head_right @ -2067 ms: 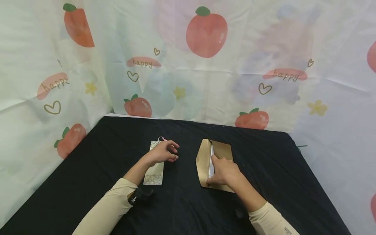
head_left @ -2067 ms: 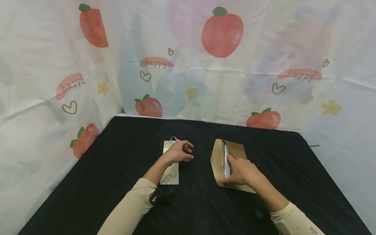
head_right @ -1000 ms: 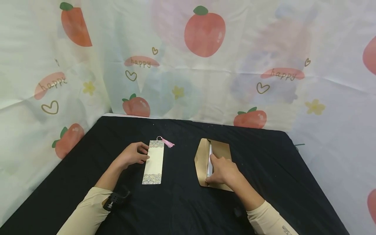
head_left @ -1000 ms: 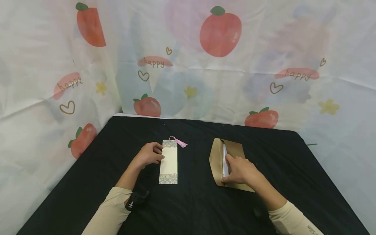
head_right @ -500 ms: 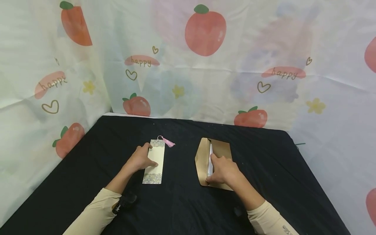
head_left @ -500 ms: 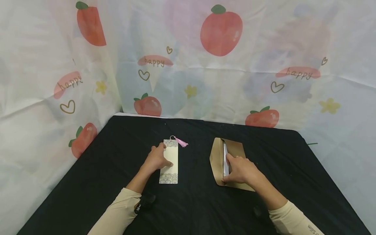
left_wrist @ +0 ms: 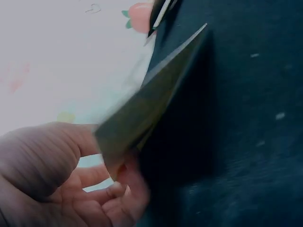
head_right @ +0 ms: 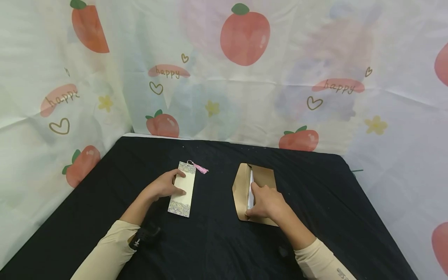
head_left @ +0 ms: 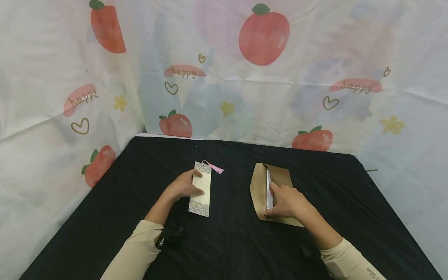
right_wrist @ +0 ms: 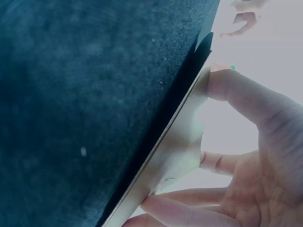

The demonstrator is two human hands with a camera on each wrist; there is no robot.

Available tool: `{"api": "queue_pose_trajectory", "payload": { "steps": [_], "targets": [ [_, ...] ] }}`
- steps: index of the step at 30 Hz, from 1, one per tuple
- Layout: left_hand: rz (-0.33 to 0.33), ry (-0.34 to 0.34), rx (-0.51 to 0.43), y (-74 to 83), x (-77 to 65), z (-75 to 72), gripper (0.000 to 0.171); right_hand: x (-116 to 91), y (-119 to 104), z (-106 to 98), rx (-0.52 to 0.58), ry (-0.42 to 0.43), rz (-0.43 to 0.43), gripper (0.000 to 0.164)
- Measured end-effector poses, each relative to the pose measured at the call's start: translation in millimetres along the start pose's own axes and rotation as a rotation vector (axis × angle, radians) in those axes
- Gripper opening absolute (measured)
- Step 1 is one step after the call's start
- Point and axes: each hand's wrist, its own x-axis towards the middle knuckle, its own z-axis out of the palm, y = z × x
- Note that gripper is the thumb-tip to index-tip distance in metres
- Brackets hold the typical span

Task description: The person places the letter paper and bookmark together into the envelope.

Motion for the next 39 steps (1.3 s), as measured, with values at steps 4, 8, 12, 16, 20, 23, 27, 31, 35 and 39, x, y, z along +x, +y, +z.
{"api": "queue_pose_trajectory", "payload": {
  "steps": [4, 8, 12, 16, 20, 23, 27, 31, 35, 39],
  "targets": [
    [-0.022, -0.026, -0.076, -2.4, 0.2, -9.6, 0.061, 0.5, -0.1, -0.7, 0.002, 0.004, -0.005, 0.063],
    [-0.044, -0.028, -0.132, -4.2, 0.3, -16.8, 0.062, 1.0, -0.8, -0.9, 0.006, 0.002, -0.007, 0.063],
    [-0.052, 0.001, -0.153, -7.6, 2.6, -17.8, 0.063, 1.2, -0.6, -0.6, 0.004, -0.005, 0.003, 0.064],
    [-0.042, 0.032, -0.163, -10.2, 4.3, -17.5, 0.063, 1.3, -0.9, -1.0, 0.007, -0.008, 0.004, 0.064],
    [-0.024, 0.052, -0.149, -12.0, 5.3, -17.9, 0.064, 0.8, -2.1, -1.6, 0.007, -0.008, 0.005, 0.063],
    [-0.02, 0.07, -0.126, -12.5, 5.2, -18.6, 0.063, 0.8, -2.9, -2.0, 0.007, -0.008, 0.002, 0.063],
    [-0.008, 0.096, -0.088, -12.0, 5.0, -21.2, 0.063, 0.8, -3.1, -2.6, 0.006, -0.006, 0.001, 0.063],
    [0.012, 0.124, -0.065, -11.7, 5.3, -24.3, 0.063, -0.1, -2.5, -2.5, 0.009, -0.007, 0.009, 0.063],
    [0.036, 0.136, -0.072, -12.5, 6.6, -24.9, 0.064, -1.1, -2.2, -2.2, 0.014, -0.012, 0.013, 0.064],
    [0.065, 0.139, -0.105, -11.3, 8.1, -25.8, 0.065, -1.6, -1.9, -2.3, 0.01, -0.012, 0.015, 0.063]
  ]
}}
